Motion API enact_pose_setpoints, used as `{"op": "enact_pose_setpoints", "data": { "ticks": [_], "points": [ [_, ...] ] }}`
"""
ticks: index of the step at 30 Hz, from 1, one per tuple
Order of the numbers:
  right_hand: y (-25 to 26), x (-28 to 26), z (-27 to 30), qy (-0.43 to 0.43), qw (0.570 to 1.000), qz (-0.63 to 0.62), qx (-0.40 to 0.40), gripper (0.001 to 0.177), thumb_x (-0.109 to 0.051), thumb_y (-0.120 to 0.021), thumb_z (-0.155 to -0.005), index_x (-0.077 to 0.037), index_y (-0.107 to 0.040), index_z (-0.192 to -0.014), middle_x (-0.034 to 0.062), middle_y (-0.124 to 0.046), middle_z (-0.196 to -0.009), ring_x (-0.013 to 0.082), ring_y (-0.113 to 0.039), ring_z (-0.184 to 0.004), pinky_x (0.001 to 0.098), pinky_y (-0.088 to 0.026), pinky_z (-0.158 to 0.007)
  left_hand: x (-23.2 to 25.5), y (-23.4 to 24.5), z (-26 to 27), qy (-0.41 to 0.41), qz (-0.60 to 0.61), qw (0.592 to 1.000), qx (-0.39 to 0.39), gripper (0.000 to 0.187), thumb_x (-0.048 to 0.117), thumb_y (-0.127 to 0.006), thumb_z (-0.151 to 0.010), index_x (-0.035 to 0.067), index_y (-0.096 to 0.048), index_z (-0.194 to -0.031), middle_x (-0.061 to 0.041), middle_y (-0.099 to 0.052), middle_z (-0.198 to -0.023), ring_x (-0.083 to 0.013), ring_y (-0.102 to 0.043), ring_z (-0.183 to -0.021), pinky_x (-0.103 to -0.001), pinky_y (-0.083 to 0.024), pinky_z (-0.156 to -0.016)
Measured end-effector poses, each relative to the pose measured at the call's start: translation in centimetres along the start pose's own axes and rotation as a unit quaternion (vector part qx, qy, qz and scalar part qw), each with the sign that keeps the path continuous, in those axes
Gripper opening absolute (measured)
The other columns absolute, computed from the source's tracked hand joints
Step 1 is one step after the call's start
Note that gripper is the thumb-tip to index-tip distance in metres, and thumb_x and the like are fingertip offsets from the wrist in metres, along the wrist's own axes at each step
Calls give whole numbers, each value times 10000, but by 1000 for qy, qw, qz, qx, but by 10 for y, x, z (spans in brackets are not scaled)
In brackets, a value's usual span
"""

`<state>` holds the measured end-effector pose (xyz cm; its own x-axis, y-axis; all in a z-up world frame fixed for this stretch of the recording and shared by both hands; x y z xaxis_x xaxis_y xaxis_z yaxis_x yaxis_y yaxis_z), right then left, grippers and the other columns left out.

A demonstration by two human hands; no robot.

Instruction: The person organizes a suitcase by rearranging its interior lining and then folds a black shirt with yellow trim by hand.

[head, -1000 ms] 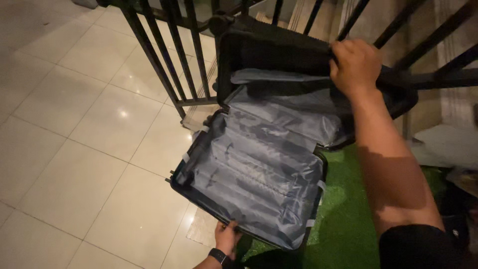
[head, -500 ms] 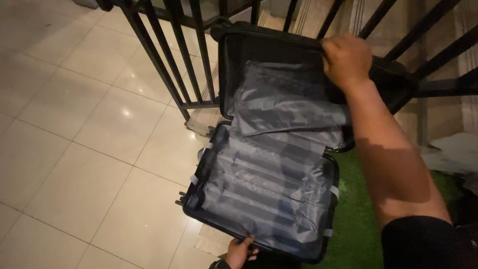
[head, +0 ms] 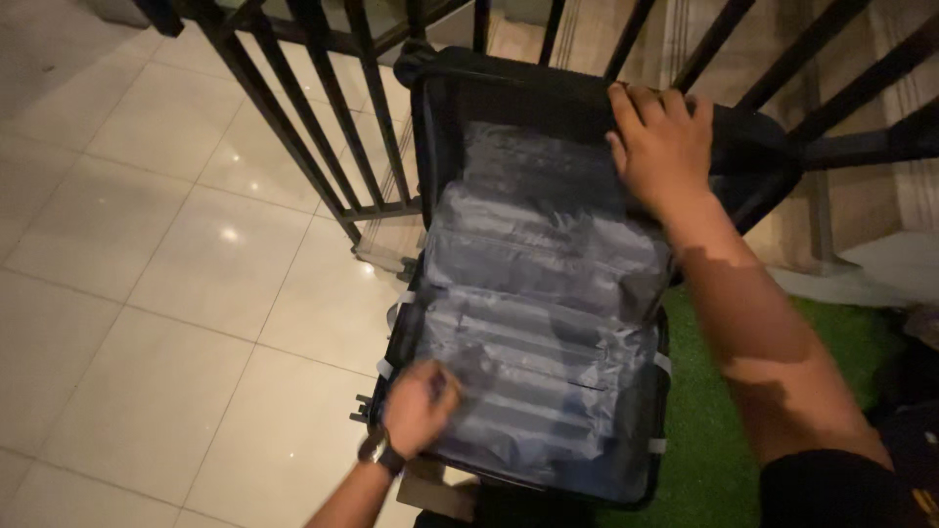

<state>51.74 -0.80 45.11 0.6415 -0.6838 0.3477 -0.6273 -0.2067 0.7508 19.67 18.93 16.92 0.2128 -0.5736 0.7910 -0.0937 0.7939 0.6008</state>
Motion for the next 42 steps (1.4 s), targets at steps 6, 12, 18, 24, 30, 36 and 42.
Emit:
{"op": "enact_pose_setpoints", "data": {
  "ticks": [6, 12, 18, 24, 30, 36, 42],
  "points": [
    [21, -2, 75, -68, 997, 19, 40, 544, -290, -804, -919, -165, -641, -1423, 123, -531, -1535, 379, -441, -1429, 604, -331, -1153, -69, 55, -94, 106, -157, 978, 91, 668, 381, -796, -790, 5, -552, -1285, -226, -622, -1166, -438, -622, -1014, -505, -529, -836],
    [-66, 5, 264, -336, 939, -53, -55, 314, -270, -735, -1020, -92, -624, -1253, 197, -571, -1181, 377, -536, -1151, 523, -429, -970, -214, -17, -134, 210, 84, 973, -55, 605, 298, -829, -794, 6, -598, -1271, -124, -718, -1102, -281, -708, -1023, -396, -557, -912],
    [-165, -43, 364, -377, 891, -153, -204, 788, -359, -798, -800, 55, -516, -1408, 381, -516, -1284, 556, -509, -1171, 584, -425, -1012, -222, -52, -116, 312, 358, 862, -178, 545, 203, -723, -783, 37, -675, -1300, -114, -695, -1062, -264, -650, -915, -394, -538, -778],
    [-188, -23, 382, -451, 885, -96, -63, 854, -379, -805, -754, 154, -496, -1345, 396, -553, -1296, 540, -541, -1201, 554, -437, -1076, -164, 11, -133, 186, 252, 950, 17, 769, 332, -844, -774, 122, -415, -1376, -100, -604, -1217, -242, -610, -1111, -356, -508, -933],
    [-205, 19, 410, -593, 791, -105, -107, 339, -200, -710, -895, 3, -638, -1157, 253, -697, -1017, 451, -676, -911, 521, -561, -829, 36, 93, -124, -194, -308, 895, 258, 601, 346, -803, -743, 56, -628, -1240, -212, -575, -1306, -442, -504, -1199, -562, -424, -994],
    [-178, 30, 342, -632, 602, -487, -28, 234, -56, -625, -979, 17, -583, -1198, 169, -629, -959, 246, -635, -682, 383, -543, -585, 71, 5, -174, -284, -373, 883, -20, 806, 428, -760, -784, 51, -507, -1449, -165, -546, -1329, -365, -508, -1190, -588, -422, -949],
    [-146, 72, 262, -569, 570, -591, 37, 150, 4, -545, -1035, -12, -512, -1180, 118, -663, -1032, 218, -728, -859, 377, -644, -784, 65, -13, -230, -290, -452, 836, 115, 556, 233, -625, -915, 196, -540, -1463, -104, -564, -1374, -331, -543, -1209, -517, -443, -936]
  ]
}}
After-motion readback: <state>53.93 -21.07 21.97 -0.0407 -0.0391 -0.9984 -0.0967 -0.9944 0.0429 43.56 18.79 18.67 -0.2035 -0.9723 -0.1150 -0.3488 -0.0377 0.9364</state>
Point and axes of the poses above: each hand's wrist, its own z-axis away from the middle knuckle, its own y-axis out of the back of the hand, x = y × z, the point moved 9 cm from there along -z, towards the middle knuckle
